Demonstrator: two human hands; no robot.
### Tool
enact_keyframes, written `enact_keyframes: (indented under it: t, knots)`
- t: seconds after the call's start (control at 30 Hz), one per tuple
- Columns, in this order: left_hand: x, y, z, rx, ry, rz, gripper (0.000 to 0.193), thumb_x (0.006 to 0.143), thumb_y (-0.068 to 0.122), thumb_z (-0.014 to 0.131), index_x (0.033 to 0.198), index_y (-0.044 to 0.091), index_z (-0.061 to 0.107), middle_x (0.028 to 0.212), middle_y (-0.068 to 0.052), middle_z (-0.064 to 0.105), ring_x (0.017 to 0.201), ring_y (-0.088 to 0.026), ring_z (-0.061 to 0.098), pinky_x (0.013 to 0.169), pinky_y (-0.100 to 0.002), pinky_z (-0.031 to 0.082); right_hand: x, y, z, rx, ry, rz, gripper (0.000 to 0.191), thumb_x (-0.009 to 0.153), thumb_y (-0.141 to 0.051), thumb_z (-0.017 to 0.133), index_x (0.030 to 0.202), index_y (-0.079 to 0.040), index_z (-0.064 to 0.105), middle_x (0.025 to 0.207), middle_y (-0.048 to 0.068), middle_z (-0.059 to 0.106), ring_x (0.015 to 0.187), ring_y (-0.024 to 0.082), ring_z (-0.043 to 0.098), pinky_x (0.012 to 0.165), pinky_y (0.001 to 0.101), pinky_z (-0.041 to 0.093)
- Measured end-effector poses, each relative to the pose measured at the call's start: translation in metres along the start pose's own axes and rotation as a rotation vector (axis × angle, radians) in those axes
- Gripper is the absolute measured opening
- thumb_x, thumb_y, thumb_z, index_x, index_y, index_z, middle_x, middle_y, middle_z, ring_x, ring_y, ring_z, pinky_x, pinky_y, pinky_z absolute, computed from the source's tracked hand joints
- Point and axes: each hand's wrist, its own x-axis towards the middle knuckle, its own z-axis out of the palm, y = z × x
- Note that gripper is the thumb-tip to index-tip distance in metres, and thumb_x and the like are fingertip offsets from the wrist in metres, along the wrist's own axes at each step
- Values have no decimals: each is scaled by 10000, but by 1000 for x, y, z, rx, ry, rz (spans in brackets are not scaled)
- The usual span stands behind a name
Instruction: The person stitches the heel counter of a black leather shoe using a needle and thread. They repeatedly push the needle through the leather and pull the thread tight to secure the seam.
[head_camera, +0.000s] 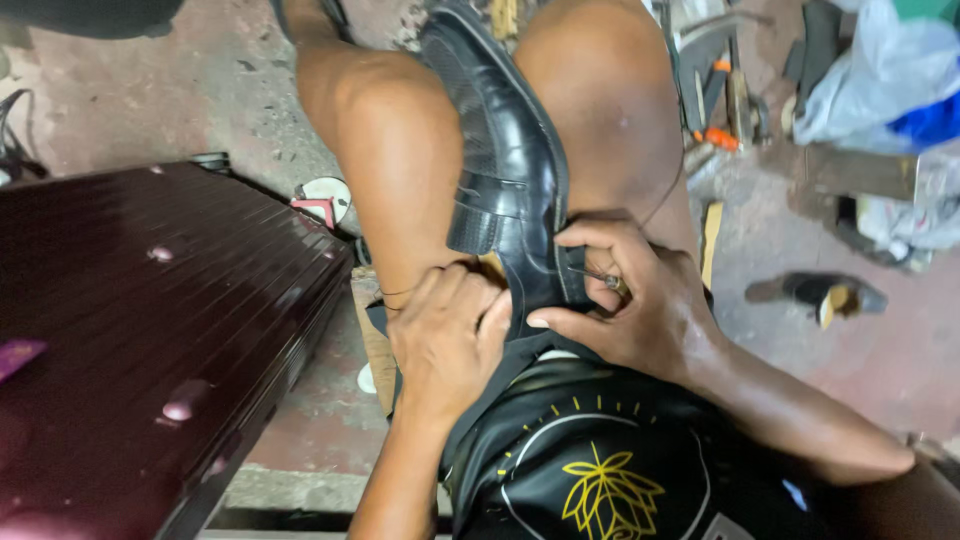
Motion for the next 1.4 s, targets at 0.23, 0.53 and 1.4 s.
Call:
enact_keyframes:
  t: [0.23, 0.53, 1.4]
  knots:
    - [-4, -14, 16, -171, 41, -27, 408, 847, 64, 794, 634, 43, 447, 705, -100, 549, 653, -282, 522, 612, -415, 414, 4, 9, 1, 140, 1, -6, 651, 707, -282, 952, 1188, -69, 569, 572, -73, 446, 496, 40, 379, 449, 241, 339]
    - [-8, -14, 7, -230, 6, -112, 428, 836, 80, 815, 683, 37, 418, 789, -102, 536, 685, -258, 547, 620, -368, 427, -8, 19, -37, -156, -353, 118, 1217, 716, -565, 848, 1622, -29, 238, 635, 12, 637, 519, 145, 622, 497, 344, 553]
    - [-25, -20, -4, -455, -97, -245, 189, 885, -53, 645, 1066, -1, 629, 886, -83, 588, 673, -140, 545, 642, -283, 465, 0, 10, -21, -287, -141, -82, 832, 732, -480, 877, 1348, -41, 530, 1146, 118, 736, 756, 235, 735, 650, 369, 591]
